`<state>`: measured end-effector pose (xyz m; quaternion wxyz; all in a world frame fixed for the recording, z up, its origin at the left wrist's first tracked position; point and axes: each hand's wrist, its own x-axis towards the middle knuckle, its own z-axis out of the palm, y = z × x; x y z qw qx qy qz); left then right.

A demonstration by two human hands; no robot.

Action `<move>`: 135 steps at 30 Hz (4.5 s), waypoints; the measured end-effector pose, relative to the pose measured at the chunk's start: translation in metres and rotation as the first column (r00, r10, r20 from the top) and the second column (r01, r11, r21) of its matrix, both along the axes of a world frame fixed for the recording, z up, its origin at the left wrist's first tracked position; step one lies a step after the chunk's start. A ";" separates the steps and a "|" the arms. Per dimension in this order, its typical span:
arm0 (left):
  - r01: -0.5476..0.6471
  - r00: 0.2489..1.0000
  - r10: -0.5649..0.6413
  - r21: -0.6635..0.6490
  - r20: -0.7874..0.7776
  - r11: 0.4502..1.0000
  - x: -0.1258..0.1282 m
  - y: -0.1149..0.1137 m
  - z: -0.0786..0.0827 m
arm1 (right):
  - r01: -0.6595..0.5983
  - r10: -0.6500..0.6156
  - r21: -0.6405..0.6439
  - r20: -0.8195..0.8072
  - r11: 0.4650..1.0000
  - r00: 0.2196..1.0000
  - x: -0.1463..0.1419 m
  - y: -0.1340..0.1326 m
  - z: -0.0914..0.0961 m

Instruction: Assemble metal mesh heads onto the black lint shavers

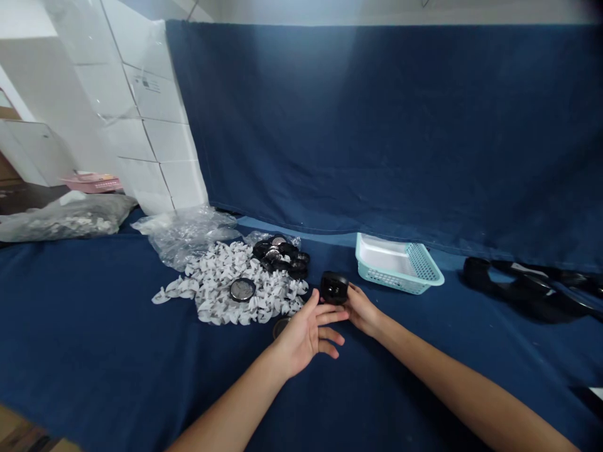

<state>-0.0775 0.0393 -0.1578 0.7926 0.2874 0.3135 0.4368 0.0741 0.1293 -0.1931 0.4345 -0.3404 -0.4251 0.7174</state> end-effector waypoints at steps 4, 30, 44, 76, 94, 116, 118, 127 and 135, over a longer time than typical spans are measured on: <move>-0.068 0.971 0.087 0.095 -0.222 0.993 0.007 -0.003 0.000 | -0.069 0.068 -0.019 -0.024 0.997 0.997 0.003 0.005 -0.003; 0.461 -0.055 0.916 0.803 -0.398 0.377 0.011 -0.006 -0.019 | -0.177 0.179 -0.036 0.041 0.984 0.983 0.003 0.002 -0.001; 0.496 -0.091 0.903 0.767 -0.421 0.408 0.011 -0.008 -0.022 | -0.200 0.203 -0.043 0.065 0.979 0.977 0.004 0.001 0.004; 0.439 -0.128 0.952 0.845 -0.278 0.306 0.017 -0.005 -0.025 | -0.190 0.190 0.009 0.026 0.982 0.982 0.001 0.002 0.006; 0.489 -0.205 0.928 0.789 -0.311 0.373 0.016 -0.002 -0.030 | -0.188 0.187 -0.030 -0.029 0.982 0.982 -0.002 0.012 0.007; -0.113 0.985 0.115 0.020 -0.127 0.993 0.021 0.007 0.008 | -0.195 0.151 0.512 0.126 0.837 0.980 0.033 0.011 0.066; -0.100 0.992 0.100 0.004 -0.080 0.995 0.022 0.005 0.004 | -0.265 0.192 0.555 0.188 0.789 0.963 0.035 0.006 0.074; -0.095 0.995 0.096 0.074 -0.008 0.993 0.011 0.003 -0.009 | -0.502 -0.164 0.763 0.602 0.408 0.782 0.056 0.002 0.103; -0.239 0.966 0.245 0.074 -0.081 0.968 0.009 0.004 -0.009 | -0.502 -0.346 0.773 0.627 0.388 0.698 0.053 -0.013 0.102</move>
